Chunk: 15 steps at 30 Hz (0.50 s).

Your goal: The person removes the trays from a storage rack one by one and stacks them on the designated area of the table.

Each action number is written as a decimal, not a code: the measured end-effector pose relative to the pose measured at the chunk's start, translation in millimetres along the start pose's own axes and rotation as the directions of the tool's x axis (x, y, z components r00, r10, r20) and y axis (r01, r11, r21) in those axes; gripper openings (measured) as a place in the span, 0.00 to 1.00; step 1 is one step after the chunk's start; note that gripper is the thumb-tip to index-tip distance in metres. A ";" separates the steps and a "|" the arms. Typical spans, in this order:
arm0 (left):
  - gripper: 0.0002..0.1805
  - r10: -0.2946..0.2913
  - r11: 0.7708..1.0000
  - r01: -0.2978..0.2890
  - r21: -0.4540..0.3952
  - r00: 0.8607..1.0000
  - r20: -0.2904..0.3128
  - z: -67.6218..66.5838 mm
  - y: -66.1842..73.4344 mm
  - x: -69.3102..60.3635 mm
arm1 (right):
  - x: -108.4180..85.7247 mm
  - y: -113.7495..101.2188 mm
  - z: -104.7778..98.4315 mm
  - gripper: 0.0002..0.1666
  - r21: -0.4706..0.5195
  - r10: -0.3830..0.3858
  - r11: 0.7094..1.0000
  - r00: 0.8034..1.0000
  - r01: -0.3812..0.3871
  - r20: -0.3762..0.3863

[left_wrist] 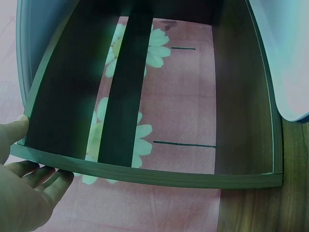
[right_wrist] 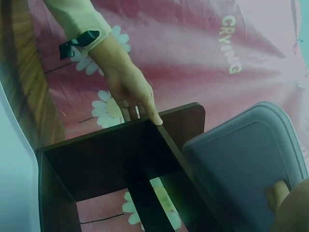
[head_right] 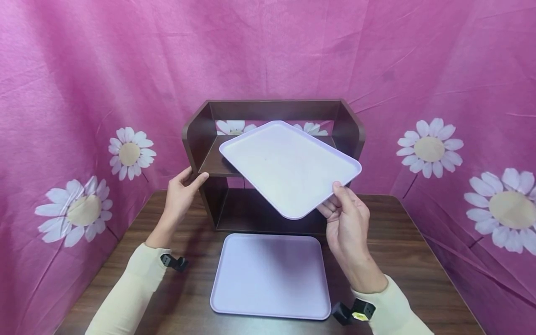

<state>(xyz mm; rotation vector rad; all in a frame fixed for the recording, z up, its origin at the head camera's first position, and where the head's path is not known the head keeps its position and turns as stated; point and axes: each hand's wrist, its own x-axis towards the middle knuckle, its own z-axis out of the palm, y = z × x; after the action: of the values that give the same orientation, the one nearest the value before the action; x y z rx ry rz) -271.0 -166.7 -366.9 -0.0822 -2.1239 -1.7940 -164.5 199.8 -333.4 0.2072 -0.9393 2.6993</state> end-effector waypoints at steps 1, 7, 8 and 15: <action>0.29 -0.001 1.000 0.001 0.000 1.000 0.001 -0.1 0.1 -0.1 | -0.1 -1.1 -0.2 0.13 -0.002 -0.001 1.000 1.000 0.001 -0.001; 0.30 -0.001 1.000 0.001 0.005 1.000 0.005 -0.7 -0.1 -0.7 | -0.9 -5.8 -1.0 0.15 -0.022 -0.001 1.000 1.000 0.001 0.003; 0.30 0.001 1.000 -0.001 0.004 1.000 0.005 -0.7 0.0 -0.8 | -1.0 -6.5 -1.1 0.15 -0.023 -0.003 1.000 1.000 0.003 0.006; 0.29 0.004 1.000 -0.004 0.011 1.000 0.009 -1.3 -3.0 -1.5 | -1.1 -12.2 -1.8 0.17 -0.028 -0.013 1.000 1.000 0.013 -0.002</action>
<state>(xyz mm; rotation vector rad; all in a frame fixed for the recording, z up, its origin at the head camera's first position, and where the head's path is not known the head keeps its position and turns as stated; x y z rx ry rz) -270.1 -168.3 -370.1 -0.0924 -2.1379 -1.7828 -159.9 209.9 -327.8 0.2045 -0.9705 2.6723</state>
